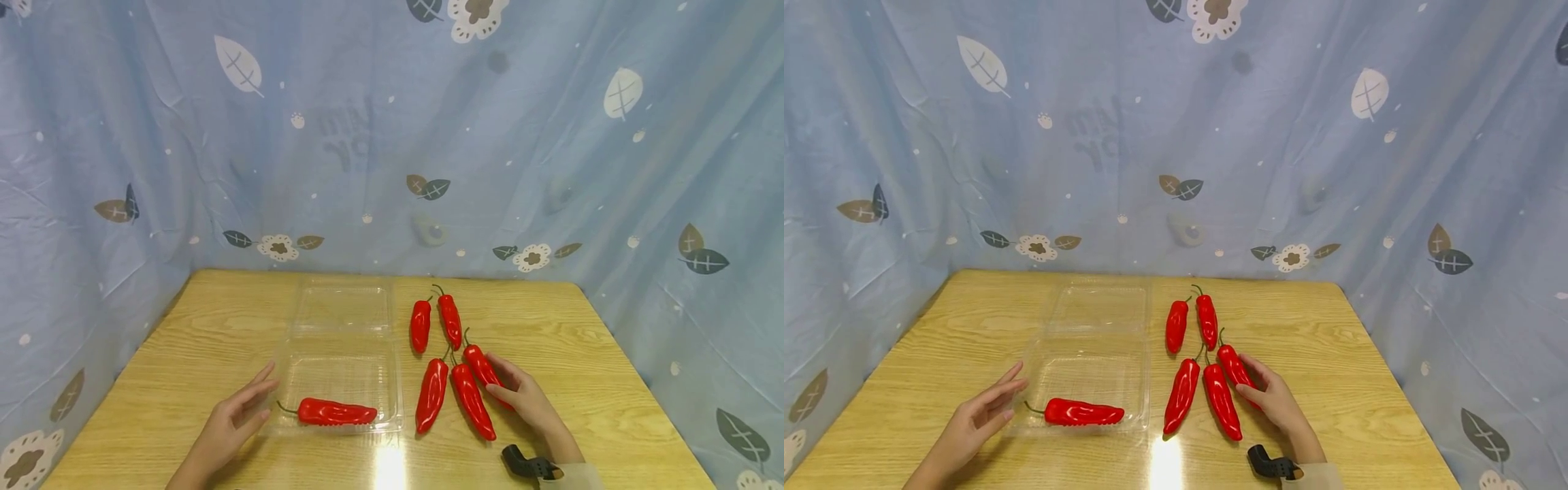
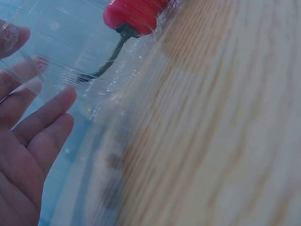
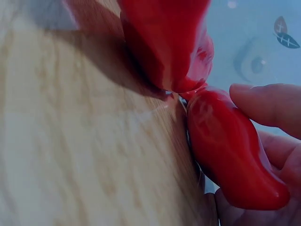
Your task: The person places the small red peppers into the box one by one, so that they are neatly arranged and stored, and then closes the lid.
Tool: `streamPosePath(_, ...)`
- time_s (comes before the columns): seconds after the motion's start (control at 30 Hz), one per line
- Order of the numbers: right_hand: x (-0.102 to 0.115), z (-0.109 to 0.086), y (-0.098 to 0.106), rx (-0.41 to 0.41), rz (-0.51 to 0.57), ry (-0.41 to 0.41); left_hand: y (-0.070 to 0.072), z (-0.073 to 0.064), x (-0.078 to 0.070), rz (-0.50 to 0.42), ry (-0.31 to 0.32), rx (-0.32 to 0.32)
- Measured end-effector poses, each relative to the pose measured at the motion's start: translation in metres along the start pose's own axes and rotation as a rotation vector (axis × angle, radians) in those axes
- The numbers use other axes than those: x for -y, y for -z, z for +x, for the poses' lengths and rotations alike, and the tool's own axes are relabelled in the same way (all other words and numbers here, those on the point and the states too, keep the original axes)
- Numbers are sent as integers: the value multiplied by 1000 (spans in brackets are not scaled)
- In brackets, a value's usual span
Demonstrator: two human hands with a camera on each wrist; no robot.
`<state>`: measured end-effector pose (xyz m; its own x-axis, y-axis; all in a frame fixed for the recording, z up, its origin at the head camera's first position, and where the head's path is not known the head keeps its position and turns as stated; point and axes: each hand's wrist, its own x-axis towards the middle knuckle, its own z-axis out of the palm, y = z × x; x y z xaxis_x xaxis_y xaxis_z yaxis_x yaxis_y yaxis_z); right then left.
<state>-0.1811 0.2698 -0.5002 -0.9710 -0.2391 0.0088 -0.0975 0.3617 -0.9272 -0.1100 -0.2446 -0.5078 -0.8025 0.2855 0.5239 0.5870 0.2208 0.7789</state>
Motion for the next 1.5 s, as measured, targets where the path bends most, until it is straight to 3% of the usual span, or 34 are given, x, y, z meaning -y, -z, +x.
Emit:
streamPosePath(0.23,-2,0,-1,-11,-61,6,0,1,2,-15,-37,-4)
streamPosePath(0.5,-2,1,-1,-33,-80,-22,-1,0,2,-15,-30,-6)
streamPosePath(1.1,-2,-1,-3,-11,-81,15,0,1,0,-37,-37,1)
streamPosePath(1.5,-4,0,-3,-80,-120,-39,0,0,1,-37,-31,-1)
